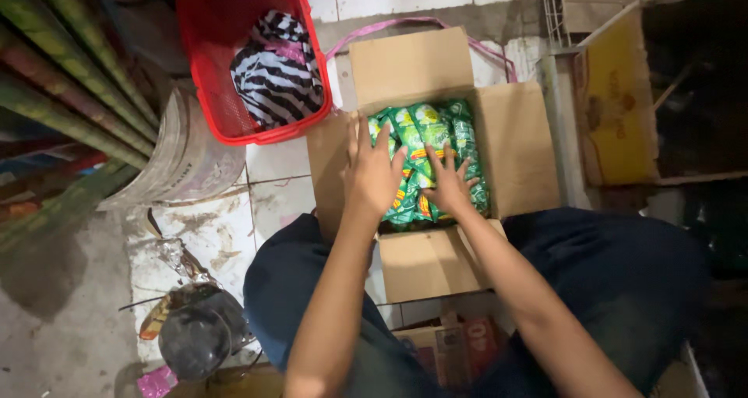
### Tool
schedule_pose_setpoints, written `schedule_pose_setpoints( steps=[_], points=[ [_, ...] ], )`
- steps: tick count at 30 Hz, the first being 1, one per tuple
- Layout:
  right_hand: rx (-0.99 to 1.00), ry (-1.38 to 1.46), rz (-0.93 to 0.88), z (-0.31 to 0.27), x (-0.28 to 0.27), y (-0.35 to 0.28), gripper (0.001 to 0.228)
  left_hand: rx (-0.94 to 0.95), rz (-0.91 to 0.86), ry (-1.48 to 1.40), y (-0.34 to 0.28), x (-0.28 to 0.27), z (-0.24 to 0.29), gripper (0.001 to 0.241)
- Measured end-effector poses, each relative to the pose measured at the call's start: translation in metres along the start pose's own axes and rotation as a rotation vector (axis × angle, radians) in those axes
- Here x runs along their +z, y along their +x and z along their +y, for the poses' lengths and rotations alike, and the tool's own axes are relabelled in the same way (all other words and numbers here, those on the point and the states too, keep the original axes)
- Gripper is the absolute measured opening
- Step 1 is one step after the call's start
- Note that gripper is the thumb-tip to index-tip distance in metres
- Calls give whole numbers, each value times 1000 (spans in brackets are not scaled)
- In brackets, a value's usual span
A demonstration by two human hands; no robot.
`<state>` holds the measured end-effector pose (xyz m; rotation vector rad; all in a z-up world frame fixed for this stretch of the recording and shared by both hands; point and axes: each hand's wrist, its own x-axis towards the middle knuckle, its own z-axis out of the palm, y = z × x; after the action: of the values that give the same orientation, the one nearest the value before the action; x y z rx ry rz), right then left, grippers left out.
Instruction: The person takes dish soap packets out of a cardboard box and organizes them into rows on a wooden shelf.
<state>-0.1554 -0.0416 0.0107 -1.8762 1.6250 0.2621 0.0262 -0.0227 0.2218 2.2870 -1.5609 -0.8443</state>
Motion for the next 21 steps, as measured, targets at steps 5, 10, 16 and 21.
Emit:
schedule_pose_setpoints(
  steps=[5, 10, 16, 21],
  points=[
    [53, -7, -2, -11, 0, -5, 130, 95, 63, 57, 7, 16, -3, 62],
    [9, -54, 69, -8, 12, -9, 127, 374, 8, -11, 17, 78, -13, 78],
    [-6, 84, 29, 1, 10, -10, 126, 253, -201, 335, 40, 109, -45, 81],
    [-28, 249, 32, 20, 7, -14, 102, 343, -82, 395, 68, 109, -49, 70]
  ],
)
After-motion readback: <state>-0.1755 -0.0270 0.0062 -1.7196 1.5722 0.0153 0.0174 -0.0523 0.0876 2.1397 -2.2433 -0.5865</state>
